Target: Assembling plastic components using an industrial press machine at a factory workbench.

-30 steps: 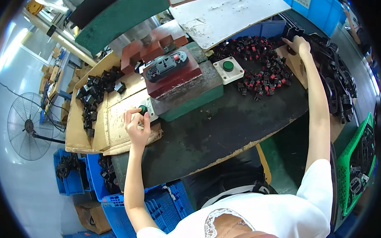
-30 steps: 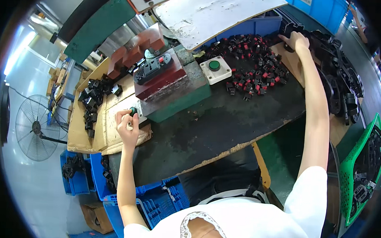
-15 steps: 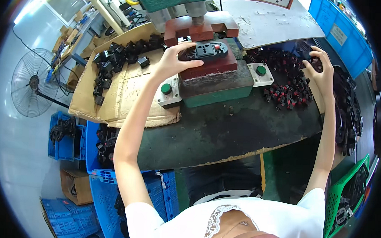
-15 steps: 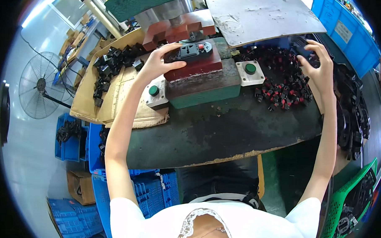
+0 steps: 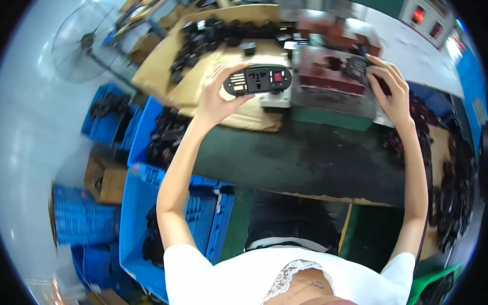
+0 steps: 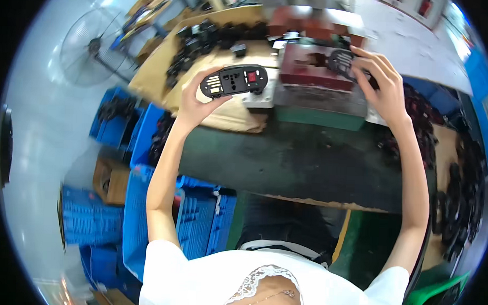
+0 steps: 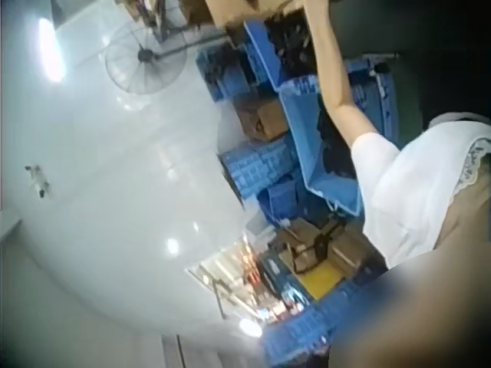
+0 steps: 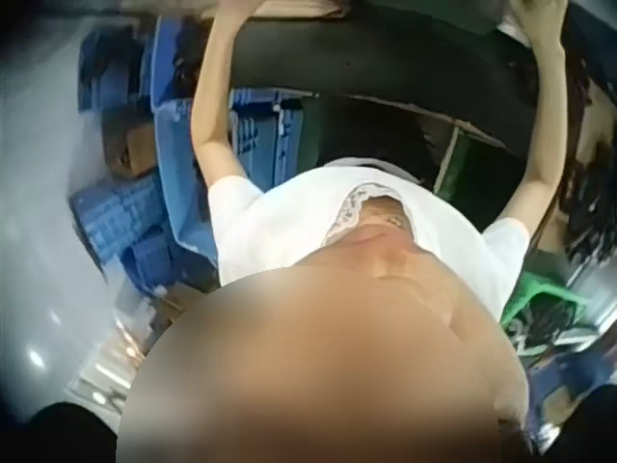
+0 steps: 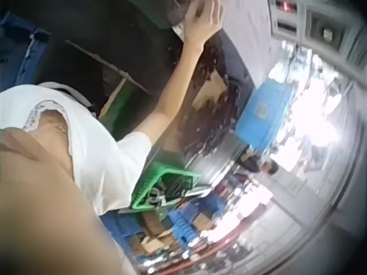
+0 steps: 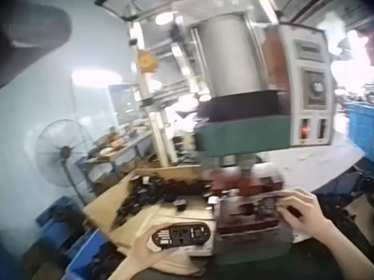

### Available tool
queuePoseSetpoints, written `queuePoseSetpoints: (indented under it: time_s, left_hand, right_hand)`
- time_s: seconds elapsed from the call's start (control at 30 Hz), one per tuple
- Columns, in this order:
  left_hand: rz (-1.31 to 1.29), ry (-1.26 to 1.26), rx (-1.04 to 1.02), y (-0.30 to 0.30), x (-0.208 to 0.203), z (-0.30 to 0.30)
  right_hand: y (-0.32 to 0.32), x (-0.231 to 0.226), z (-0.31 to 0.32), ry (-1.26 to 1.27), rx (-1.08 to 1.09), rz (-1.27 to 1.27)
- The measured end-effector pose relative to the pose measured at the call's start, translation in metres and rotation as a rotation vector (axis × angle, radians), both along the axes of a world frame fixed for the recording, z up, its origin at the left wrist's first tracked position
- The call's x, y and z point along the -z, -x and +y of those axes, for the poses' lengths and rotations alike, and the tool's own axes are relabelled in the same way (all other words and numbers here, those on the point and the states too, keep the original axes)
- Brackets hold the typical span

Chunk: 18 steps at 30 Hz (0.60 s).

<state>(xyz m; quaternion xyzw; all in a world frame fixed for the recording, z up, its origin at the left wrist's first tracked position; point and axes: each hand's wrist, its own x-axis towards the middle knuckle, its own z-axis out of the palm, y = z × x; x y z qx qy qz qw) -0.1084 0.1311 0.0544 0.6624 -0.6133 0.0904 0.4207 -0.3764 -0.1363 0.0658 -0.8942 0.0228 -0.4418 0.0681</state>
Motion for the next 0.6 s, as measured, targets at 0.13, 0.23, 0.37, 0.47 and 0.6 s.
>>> queuePoseSetpoints:
  time_s: [0.13, 0.23, 0.37, 0.47, 0.6]
  left_hand:
    - [0.153, 0.002, -0.202, -0.02, 0.005, 0.075]
    - [0.128, -0.021, -0.344, -0.035, 0.009, 0.128]
    - [0.241, -0.055, -0.395, -0.064, 0.033, 0.176]
    - [0.51, 0.013, -0.435, -0.102, 0.077, 0.193]
    - [0.418, -0.202, -0.92, -0.15, 0.159, 0.235]
  right_hand:
    - [-0.028, 0.008, 0.015, 0.016, -0.127, 0.031]
    - [-0.051, 0.006, 0.02, 0.066, -0.223, 0.082]
    - [-0.073, -0.001, 0.024, -0.065, -0.175, 0.292]
    - [-0.076, -0.007, 0.021, 0.005, -0.057, 0.335]
    - [-0.085, -0.013, 0.017, 0.025, -0.131, 0.394]
